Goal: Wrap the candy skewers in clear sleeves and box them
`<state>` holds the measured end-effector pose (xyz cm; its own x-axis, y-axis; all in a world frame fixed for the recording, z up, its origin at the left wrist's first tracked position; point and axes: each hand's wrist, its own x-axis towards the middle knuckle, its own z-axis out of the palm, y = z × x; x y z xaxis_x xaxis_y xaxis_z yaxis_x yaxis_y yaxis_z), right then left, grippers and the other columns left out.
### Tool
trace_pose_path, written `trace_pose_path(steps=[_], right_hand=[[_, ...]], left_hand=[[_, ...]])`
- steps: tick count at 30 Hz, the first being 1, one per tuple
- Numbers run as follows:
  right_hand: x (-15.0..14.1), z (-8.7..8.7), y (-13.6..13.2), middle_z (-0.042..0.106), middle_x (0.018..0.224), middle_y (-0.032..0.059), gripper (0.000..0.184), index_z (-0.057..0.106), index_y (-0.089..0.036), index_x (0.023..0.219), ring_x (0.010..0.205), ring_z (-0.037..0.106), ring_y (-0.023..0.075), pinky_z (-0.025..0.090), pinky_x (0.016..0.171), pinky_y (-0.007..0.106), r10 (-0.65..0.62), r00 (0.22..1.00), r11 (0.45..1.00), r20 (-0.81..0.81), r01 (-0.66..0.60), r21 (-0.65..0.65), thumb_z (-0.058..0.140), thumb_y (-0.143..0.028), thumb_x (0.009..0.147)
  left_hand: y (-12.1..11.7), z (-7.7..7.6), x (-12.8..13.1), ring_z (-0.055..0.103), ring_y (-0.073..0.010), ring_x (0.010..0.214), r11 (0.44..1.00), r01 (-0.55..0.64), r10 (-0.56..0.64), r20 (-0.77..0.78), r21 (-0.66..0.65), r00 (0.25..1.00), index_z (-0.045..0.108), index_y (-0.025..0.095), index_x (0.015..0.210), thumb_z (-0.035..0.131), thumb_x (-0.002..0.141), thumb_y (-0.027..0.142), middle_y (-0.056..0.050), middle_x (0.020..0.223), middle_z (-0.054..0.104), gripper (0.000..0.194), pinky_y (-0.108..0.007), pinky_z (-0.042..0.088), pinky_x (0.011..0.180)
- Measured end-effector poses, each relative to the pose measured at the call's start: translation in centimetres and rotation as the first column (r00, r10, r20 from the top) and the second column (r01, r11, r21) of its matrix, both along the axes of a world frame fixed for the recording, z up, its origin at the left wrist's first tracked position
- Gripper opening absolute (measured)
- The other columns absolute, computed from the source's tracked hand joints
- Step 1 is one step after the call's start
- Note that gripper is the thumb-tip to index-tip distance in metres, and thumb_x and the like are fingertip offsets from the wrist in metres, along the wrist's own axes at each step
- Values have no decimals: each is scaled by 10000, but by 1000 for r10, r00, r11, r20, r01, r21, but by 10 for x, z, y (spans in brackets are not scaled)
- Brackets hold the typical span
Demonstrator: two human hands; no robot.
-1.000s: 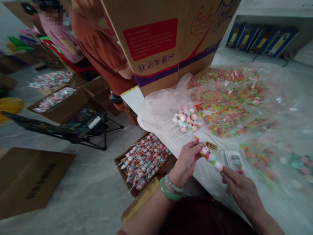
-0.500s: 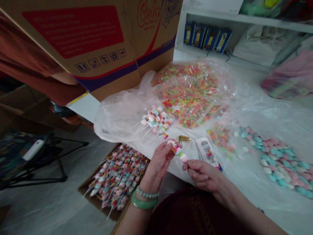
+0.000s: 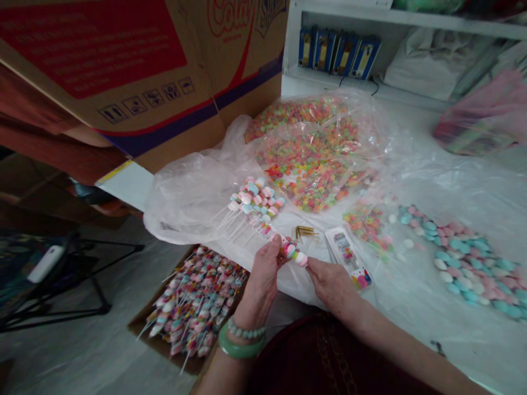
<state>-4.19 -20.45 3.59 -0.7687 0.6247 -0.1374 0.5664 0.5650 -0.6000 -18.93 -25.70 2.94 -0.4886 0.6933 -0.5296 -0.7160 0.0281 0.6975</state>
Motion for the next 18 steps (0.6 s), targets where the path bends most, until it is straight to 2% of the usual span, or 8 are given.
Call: trace_pose_path(steps=[1,3,7,9,12,15,18], right_hand=[[1,-2,-1,680,789,77,298,632,-163,960,685,614,164,379,603,243,24,1000,998,-12,-23,61,337,-174,921],[2,-4,-2,679,798,75,299,624,-165,981,686,616,163,385,605,241,50,998,993,-41,-46,109,328,-177,936],[5,-4,-4,658,760,55,257,624,-174,938,658,598,160,403,607,245,67,990,993,-122,-54,103,371,-219,941],[5,-5,-4,651,800,61,235,623,-176,963,701,596,163,419,646,252,58,982,993,-181,-39,109,392,-211,931],[6,-7,-2,627,811,62,230,634,-180,929,746,584,166,422,688,261,6,975,995,-220,16,100,404,-183,915],[5,-6,1,639,816,49,222,650,-191,880,770,582,162,415,714,264,-59,984,998,-169,60,-1,428,-186,896],[2,-3,4,650,820,26,196,664,-204,827,793,579,159,409,722,263,-120,982,979,-148,92,-181,470,-199,852]], left_hand=[[1,0,1,631,-144,645,1000,-11,11,-11,1,1000,677,92,781,670,768,411,-68,714,679,319,-232,506,633],[2,1,1,632,-149,641,1000,-5,5,28,11,1000,671,88,773,663,777,400,-74,718,677,312,-247,515,637],[2,5,-14,658,-155,706,995,-81,71,148,62,986,664,104,844,640,785,130,-77,811,691,69,-262,541,690],[1,7,-21,669,-159,762,987,-129,110,183,92,977,661,114,899,593,773,23,-80,864,696,169,-266,548,729],[-1,9,-27,674,-168,764,982,-128,92,238,140,967,661,104,911,549,818,47,-93,848,695,157,-282,559,735],[-1,9,-28,677,-172,756,971,-146,103,218,190,971,665,98,858,548,848,107,-84,805,690,118,-275,565,717],[0,8,-27,680,-175,794,953,-193,143,216,233,966,665,118,817,552,839,81,-54,805,691,121,-285,565,755]])
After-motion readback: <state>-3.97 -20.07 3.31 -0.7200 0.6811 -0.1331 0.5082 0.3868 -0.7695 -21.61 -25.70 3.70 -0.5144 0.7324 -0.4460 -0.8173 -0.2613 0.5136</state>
